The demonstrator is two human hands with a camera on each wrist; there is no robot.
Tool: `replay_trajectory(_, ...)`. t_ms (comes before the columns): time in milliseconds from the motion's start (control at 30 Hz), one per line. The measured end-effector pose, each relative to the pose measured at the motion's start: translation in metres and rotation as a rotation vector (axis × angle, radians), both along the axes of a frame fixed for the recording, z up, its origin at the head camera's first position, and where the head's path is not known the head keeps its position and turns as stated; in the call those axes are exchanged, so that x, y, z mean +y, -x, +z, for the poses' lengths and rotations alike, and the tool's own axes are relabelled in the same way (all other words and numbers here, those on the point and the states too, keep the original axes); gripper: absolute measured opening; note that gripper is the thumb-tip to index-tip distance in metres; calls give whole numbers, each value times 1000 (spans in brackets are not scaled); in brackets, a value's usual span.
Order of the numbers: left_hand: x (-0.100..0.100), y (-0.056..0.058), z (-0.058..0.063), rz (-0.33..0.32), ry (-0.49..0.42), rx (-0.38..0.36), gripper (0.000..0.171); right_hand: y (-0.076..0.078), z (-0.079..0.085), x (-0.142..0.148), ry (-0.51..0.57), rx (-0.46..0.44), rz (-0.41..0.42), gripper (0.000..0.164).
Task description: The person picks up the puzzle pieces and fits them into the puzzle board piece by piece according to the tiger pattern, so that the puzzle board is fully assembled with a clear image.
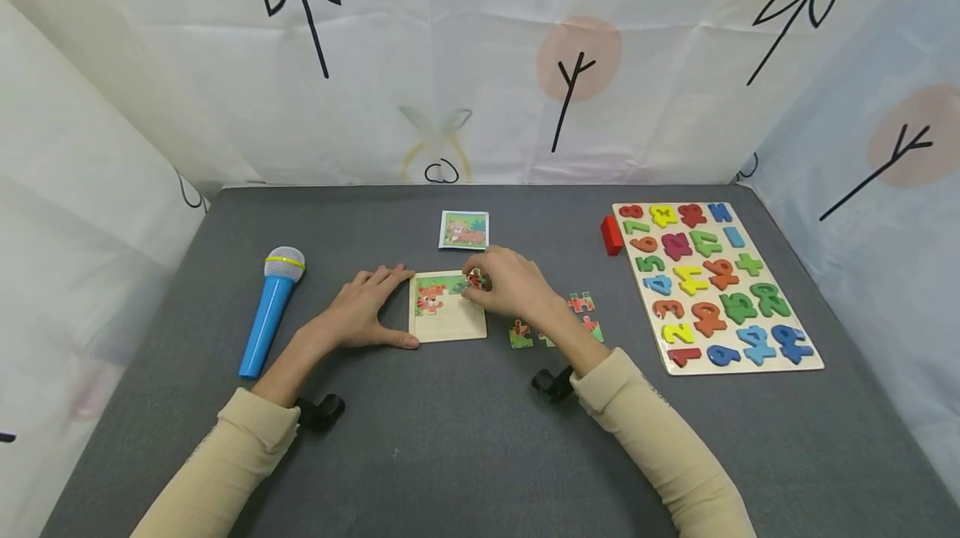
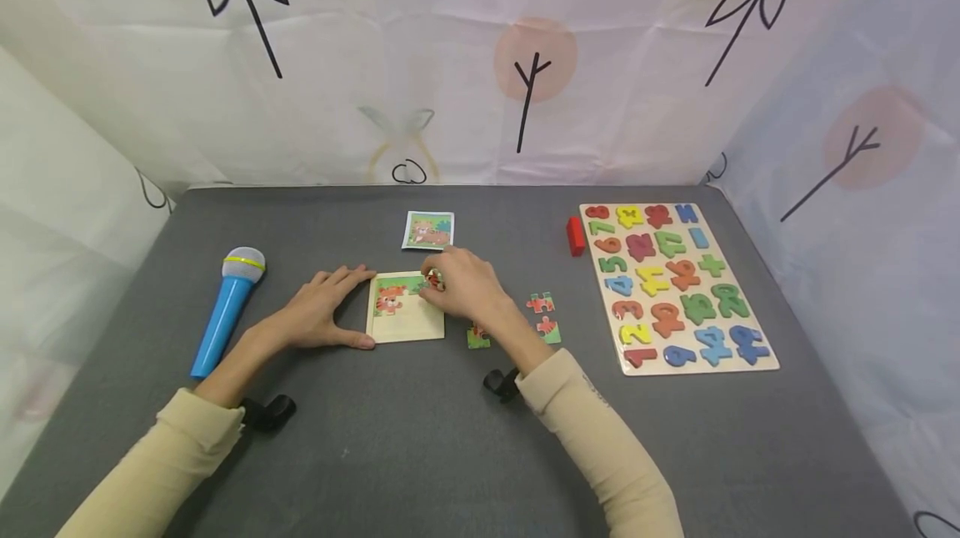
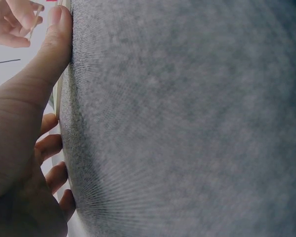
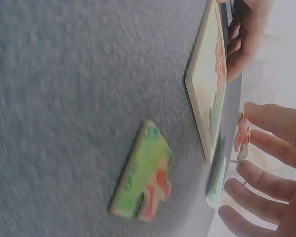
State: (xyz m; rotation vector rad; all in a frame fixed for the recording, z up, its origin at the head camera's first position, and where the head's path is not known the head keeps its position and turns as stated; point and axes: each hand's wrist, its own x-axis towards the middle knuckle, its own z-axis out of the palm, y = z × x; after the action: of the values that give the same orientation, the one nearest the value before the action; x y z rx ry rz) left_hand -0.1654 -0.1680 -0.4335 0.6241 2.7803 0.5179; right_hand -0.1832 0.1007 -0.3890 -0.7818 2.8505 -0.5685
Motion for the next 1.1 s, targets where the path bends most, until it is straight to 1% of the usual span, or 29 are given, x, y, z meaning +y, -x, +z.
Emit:
replay_trajectory(133,0,0,0,0,-3,-1,112,2,0,1,18,4,-18,31)
replay_trajectory(300,-1,-1,-1,1,-7,-7,112,1,-6,-5,23,-1,17,29)
replay_trajectory(367,0,-1,-1,-1,-10,-8,112,0,-10,-8,11,-3,33,28)
replay_trajectory(533,1,-1,-1,-5,-14,-5,112,-2,-17,-12,-26,-5,30,26)
replay_trajectory(1100,1,-1,1,1,-12,-5,111,-2,-16,-13,-41,-38,22,27)
